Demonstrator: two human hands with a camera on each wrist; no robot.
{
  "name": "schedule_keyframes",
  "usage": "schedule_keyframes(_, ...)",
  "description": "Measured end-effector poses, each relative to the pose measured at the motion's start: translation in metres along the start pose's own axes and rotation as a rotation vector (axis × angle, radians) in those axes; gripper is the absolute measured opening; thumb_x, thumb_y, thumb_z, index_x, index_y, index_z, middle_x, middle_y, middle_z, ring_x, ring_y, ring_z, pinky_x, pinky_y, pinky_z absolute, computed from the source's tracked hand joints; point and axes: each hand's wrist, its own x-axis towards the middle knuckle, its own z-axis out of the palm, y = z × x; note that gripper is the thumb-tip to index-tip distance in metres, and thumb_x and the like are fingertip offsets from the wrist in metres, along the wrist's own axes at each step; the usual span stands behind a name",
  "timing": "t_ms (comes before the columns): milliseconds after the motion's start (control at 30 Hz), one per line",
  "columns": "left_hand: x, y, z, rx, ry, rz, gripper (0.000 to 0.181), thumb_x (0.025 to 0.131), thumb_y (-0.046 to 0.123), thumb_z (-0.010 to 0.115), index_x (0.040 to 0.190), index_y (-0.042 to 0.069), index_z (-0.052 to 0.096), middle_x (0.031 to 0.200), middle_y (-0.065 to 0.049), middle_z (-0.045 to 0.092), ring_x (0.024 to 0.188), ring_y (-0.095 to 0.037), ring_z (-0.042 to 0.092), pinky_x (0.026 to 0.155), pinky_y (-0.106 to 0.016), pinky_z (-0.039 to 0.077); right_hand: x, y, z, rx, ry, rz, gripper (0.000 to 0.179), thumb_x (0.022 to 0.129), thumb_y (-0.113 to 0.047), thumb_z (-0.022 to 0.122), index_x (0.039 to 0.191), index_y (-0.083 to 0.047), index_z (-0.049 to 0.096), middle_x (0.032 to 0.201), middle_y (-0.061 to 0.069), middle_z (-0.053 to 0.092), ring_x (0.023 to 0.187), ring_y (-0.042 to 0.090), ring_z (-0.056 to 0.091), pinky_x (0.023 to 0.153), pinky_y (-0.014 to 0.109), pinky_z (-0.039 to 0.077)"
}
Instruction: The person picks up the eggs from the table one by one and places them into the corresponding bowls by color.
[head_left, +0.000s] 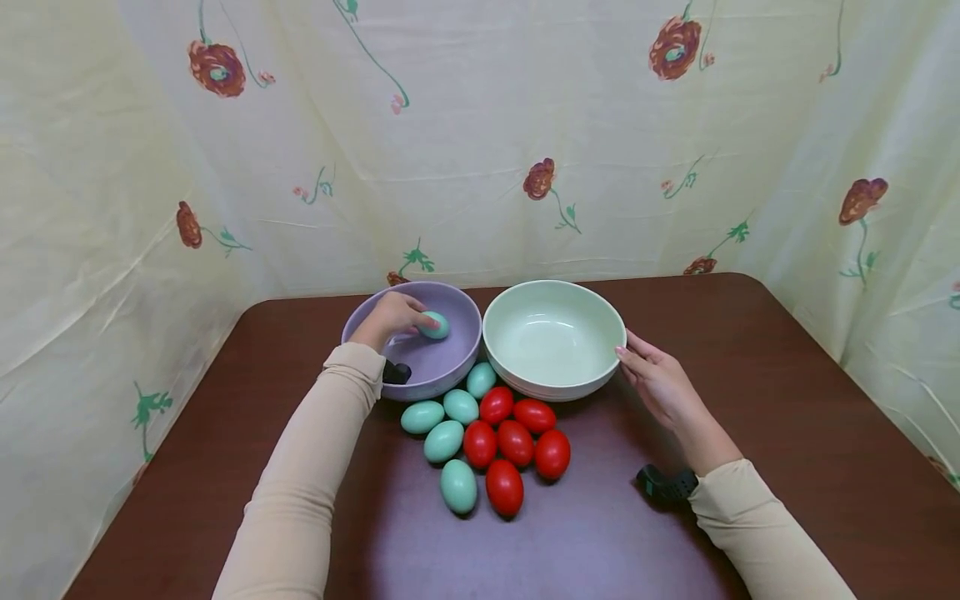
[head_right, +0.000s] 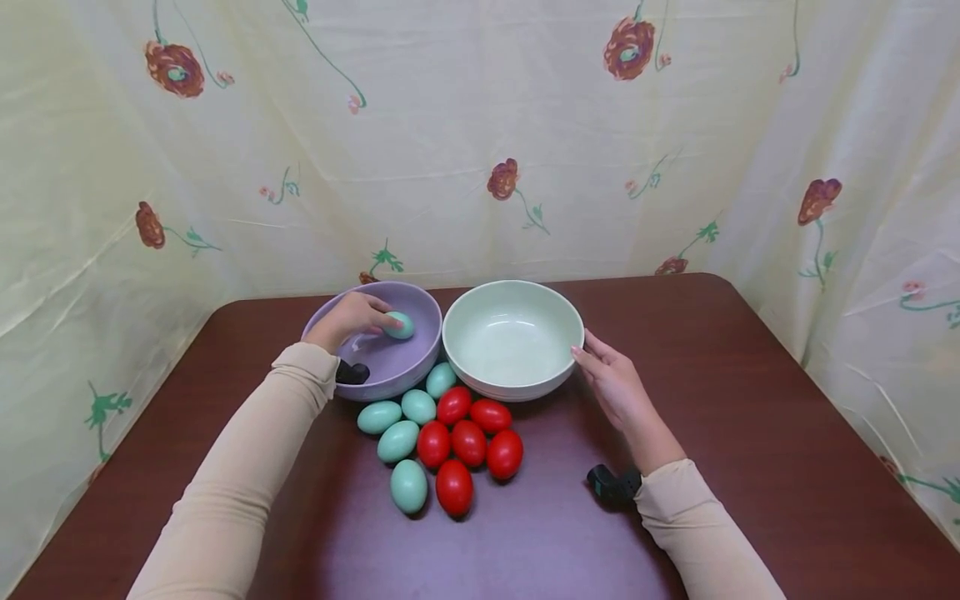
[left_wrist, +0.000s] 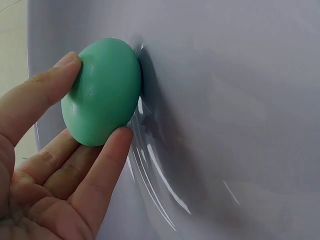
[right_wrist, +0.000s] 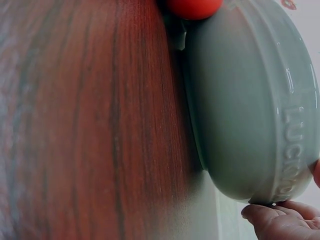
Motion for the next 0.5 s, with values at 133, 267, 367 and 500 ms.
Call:
schedule_keyframes(133, -0.001, 0.001, -0.002, 0.028, 0.009, 0.018, 0.054, 0.085, 0.024, 0.079, 0.132, 0.003, 0.062, 0.133, -0.015, 0.063, 0.112, -0.029, 0.065, 0.103, -0.039, 0.049, 0.001, -0.001, 0.001, 0.003, -0.012, 0.005, 0.069, 0.104, -0.024, 0.051, 0.158, -0.004, 0.012, 0.167, 0.011, 0.011, 0.15, 0.01, 0.024, 0.118, 0.025, 0.026)
schedule_keyframes(267, -0.005, 0.003, -0.007, 0.061, 0.027, 0.036, 0.053, 0.086, 0.024, 0.077, 0.132, 0.003, 0.062, 0.136, -0.017, 0.061, 0.114, -0.031, 0.065, 0.103, -0.039, 0.049, 0.002, -0.003, 0.003, 0.014, -0.018, 0.022, 0.065, 0.106, -0.019, 0.046, 0.158, -0.004, 0.01, 0.167, 0.01, 0.009, 0.153, 0.018, 0.015, 0.122, 0.032, 0.019)
schedule_keyframes(367, -0.01, 0.007, -0.013, 0.051, 0.041, 0.054, 0.052, 0.087, 0.025, 0.075, 0.133, 0.004, 0.061, 0.139, -0.017, 0.057, 0.118, -0.032, 0.064, 0.105, -0.041, 0.049, 0.001, -0.004, 0.003, 0.014, -0.011, 0.03, 0.065, 0.106, -0.019, 0.045, 0.158, -0.004, 0.009, 0.167, 0.01, 0.009, 0.153, 0.018, 0.014, 0.122, 0.032, 0.018)
schedule_keyframes(500, -0.019, 0.012, -0.022, -0.041, 0.041, 0.077, 0.052, 0.089, 0.022, 0.075, 0.135, 0.005, 0.06, 0.143, -0.016, 0.053, 0.124, -0.033, 0.06, 0.109, -0.043, 0.046, -0.001, -0.005, 0.002, 0.019, -0.006, 0.03, 0.065, 0.106, -0.02, 0.046, 0.158, -0.004, 0.009, 0.167, 0.01, 0.007, 0.153, 0.017, 0.014, 0.121, 0.029, 0.02)
